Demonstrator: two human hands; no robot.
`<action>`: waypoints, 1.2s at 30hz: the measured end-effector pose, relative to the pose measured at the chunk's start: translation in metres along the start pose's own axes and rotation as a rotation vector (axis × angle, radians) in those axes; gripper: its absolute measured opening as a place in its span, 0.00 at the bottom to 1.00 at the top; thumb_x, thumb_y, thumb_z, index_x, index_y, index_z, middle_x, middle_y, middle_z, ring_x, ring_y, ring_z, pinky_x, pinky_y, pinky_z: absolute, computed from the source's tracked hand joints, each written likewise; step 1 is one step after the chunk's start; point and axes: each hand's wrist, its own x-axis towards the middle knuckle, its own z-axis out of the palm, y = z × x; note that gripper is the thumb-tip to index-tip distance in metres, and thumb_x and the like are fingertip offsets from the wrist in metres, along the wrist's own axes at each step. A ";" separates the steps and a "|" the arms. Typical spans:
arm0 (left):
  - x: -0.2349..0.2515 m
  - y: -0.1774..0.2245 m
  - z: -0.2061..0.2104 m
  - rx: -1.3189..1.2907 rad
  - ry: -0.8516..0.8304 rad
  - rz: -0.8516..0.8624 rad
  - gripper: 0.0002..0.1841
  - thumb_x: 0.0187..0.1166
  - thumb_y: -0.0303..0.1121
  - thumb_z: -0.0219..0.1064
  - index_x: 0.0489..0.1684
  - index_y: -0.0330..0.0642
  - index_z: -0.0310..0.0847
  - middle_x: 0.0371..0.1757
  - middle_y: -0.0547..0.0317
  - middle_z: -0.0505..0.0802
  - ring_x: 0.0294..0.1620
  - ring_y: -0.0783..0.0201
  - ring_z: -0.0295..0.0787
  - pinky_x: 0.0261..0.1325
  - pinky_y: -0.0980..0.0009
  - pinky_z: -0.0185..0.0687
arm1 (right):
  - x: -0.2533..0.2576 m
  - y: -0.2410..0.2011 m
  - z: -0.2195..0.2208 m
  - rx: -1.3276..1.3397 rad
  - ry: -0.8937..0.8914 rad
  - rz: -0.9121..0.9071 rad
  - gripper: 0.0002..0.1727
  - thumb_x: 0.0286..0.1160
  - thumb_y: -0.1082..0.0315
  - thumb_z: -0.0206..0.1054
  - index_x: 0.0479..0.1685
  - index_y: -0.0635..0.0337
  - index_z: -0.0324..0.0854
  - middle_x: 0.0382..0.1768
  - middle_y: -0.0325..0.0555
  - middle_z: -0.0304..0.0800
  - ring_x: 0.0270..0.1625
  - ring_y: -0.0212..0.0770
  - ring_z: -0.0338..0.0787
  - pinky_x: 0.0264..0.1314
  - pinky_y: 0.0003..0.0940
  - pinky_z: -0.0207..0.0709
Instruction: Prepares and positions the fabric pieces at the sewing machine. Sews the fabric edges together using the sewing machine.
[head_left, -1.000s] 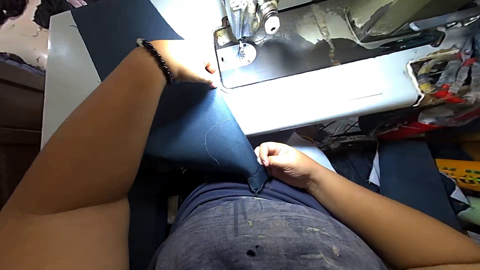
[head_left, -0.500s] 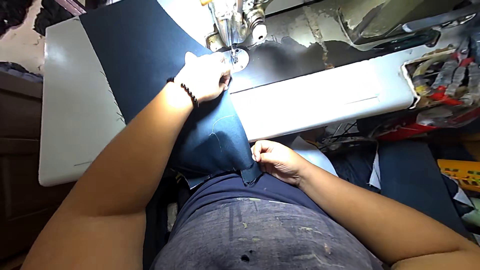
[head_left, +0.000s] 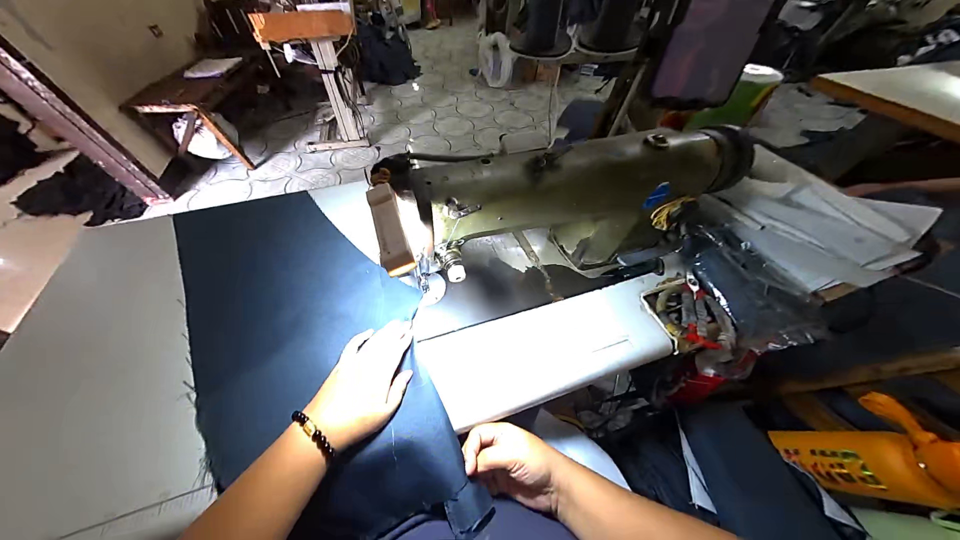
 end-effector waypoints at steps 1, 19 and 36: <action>-0.001 -0.003 -0.001 -0.054 -0.045 -0.014 0.32 0.88 0.50 0.43 0.86 0.42 0.70 0.88 0.55 0.75 0.91 0.55 0.64 0.90 0.39 0.48 | -0.001 -0.002 0.001 -0.039 0.027 -0.006 0.13 0.72 0.76 0.59 0.30 0.48 0.86 0.32 0.31 0.92 0.31 0.25 0.88 0.34 0.24 0.81; 0.059 -0.020 -0.016 -0.074 -0.186 -0.040 0.30 0.87 0.53 0.45 0.83 0.49 0.73 0.95 0.59 0.61 0.97 0.49 0.45 0.81 0.16 0.27 | 0.002 -0.049 0.017 -0.941 0.411 -0.465 0.11 0.70 0.71 0.62 0.34 0.53 0.93 0.31 0.29 0.93 0.33 0.18 0.87 0.37 0.19 0.81; 0.066 -0.030 -0.012 -0.070 -0.161 0.033 0.31 0.87 0.53 0.44 0.85 0.49 0.71 0.96 0.56 0.59 0.98 0.51 0.44 0.82 0.18 0.25 | 0.006 -0.050 0.019 -0.980 0.449 -0.512 0.10 0.65 0.72 0.62 0.31 0.52 0.90 0.27 0.28 0.89 0.25 0.18 0.81 0.27 0.17 0.75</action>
